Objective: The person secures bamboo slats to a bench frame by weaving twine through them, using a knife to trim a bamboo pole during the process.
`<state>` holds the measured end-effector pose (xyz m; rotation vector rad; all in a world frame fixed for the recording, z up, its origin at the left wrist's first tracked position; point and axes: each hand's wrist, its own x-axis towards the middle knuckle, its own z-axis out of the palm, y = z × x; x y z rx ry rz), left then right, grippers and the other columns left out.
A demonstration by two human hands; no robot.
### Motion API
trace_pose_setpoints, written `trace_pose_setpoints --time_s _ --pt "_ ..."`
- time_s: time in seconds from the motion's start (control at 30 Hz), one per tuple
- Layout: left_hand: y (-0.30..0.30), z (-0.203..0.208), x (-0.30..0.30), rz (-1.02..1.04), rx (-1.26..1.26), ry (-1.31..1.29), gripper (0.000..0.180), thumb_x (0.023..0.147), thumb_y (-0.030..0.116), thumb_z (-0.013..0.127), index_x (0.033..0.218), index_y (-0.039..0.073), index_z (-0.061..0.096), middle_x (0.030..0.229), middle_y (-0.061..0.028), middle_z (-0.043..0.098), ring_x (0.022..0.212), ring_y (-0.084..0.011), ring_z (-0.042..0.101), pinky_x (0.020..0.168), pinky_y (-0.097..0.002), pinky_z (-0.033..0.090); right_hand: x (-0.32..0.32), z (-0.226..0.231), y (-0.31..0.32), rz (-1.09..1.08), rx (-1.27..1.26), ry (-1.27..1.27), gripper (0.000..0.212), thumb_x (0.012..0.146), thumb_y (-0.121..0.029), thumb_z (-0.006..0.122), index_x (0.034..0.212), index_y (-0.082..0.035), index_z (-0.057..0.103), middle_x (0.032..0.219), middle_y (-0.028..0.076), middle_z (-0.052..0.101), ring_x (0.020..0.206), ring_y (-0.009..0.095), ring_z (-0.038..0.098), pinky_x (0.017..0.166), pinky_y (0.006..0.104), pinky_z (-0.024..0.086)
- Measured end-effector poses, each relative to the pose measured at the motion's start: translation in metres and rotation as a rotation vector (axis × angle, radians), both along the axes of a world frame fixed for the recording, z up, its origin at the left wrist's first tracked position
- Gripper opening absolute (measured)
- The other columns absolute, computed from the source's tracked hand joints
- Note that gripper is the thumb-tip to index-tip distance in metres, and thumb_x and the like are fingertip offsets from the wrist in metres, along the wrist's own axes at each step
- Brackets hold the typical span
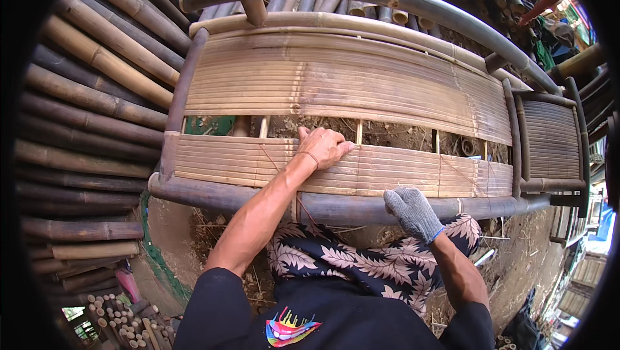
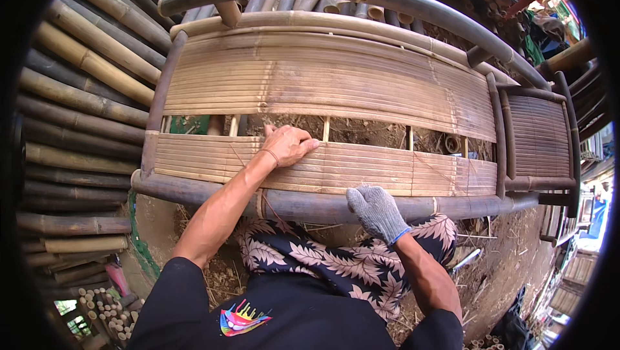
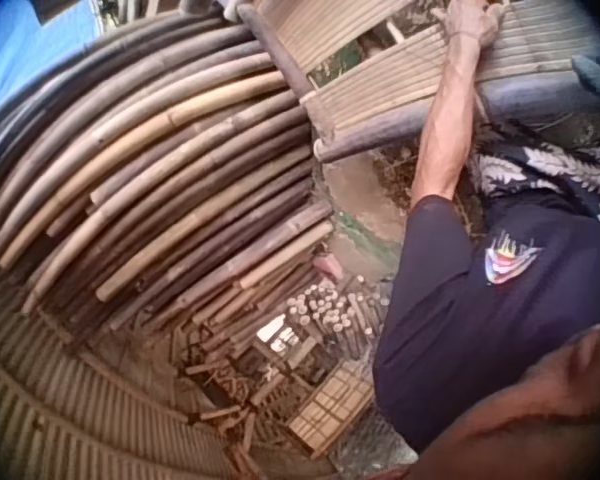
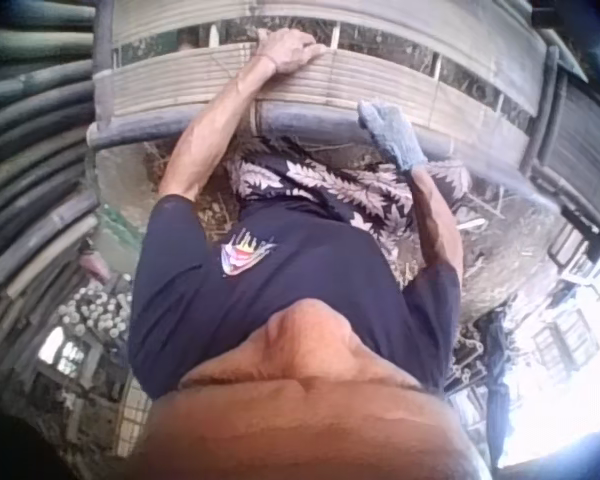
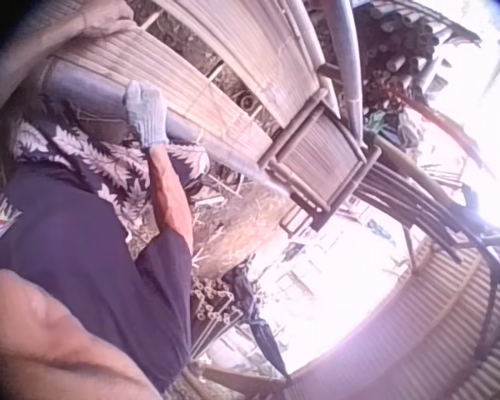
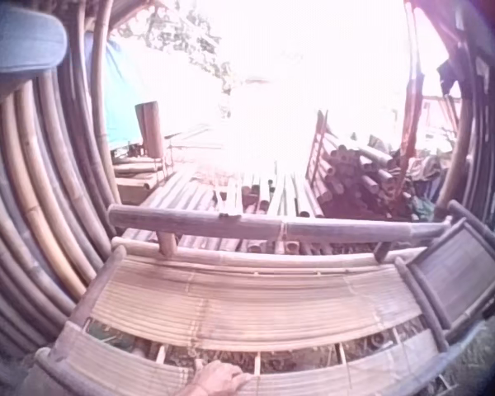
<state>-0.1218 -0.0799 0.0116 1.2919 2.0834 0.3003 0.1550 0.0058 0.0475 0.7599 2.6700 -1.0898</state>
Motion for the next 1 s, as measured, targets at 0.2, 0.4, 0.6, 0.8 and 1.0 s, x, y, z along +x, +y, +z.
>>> trace_pose_setpoints --time_s 0.2,0.4,0.6,0.8,1.0 --pt "-0.053 0.006 -0.043 -0.163 0.535 -0.164 0.027 0.089 0.013 0.06 0.114 0.013 0.068 0.122 -0.0135 0.06 0.12 -0.0306 0.055 0.109 -0.0439 0.04 0.085 -0.016 0.052 -0.521 0.172 0.122 0.02 0.091 -0.018 0.066 0.103 -0.003 0.064 0.093 0.017 0.067 0.084 0.035 0.065 0.079 0.047 0.051" --pt "-0.15 0.018 -0.027 -0.399 0.52 0.402 0.021 0.082 0.013 0.07 0.103 0.011 0.068 0.118 -0.0082 0.06 0.122 -0.0289 0.053 0.108 -0.0444 0.04 0.033 0.033 -0.004 -0.547 1.007 0.301 0.071 0.084 -0.017 0.077 0.143 0.001 0.043 0.137 0.025 0.052 0.129 0.039 0.05 0.111 0.0454 0.04" --pt "-0.146 0.032 -0.004 -0.205 0.764 0.271 0.016 0.085 0.016 0.073 0.098 0.012 0.067 0.094 -0.0051 0.061 0.086 -0.0243 0.065 0.081 -0.0378 0.055 -0.111 0.024 -0.138 -0.28 -0.497 0.473 0.056 0.092 -0.028 0.073 0.136 0.001 0.053 0.103 0.011 0.07 0.087 0.022 0.069 0.081 0.0344 0.058" --pt "-0.15 0.024 -0.095 0.291 0.835 0.529 0.017 0.083 -0.003 0.061 0.096 0.006 0.064 0.092 -0.0095 0.059 0.086 -0.0281 0.064 0.076 -0.0395 0.056 -0.135 0.045 -0.054 -0.426 -0.394 0.545 0.024 0.095 -0.023 0.068 0.101 -0.001 0.074 0.088 0.007 0.069 0.071 0.011 0.064 0.055 0.0267 0.059" --pt "-0.142 -0.04 -0.112 0.312 0.36 0.391 0.026 0.097 0.025 0.046 0.103 0.013 0.069 0.086 -0.0196 0.071 0.085 -0.0387 0.065 0.09 -0.0471 0.048 -0.201 -0.025 -0.014 -0.227 0.722 0.091 0.022 0.087 -0.027 0.064 0.083 -0.009 0.076 0.08 0.018 0.071 0.072 0.032 0.071 0.068 0.043 0.055"
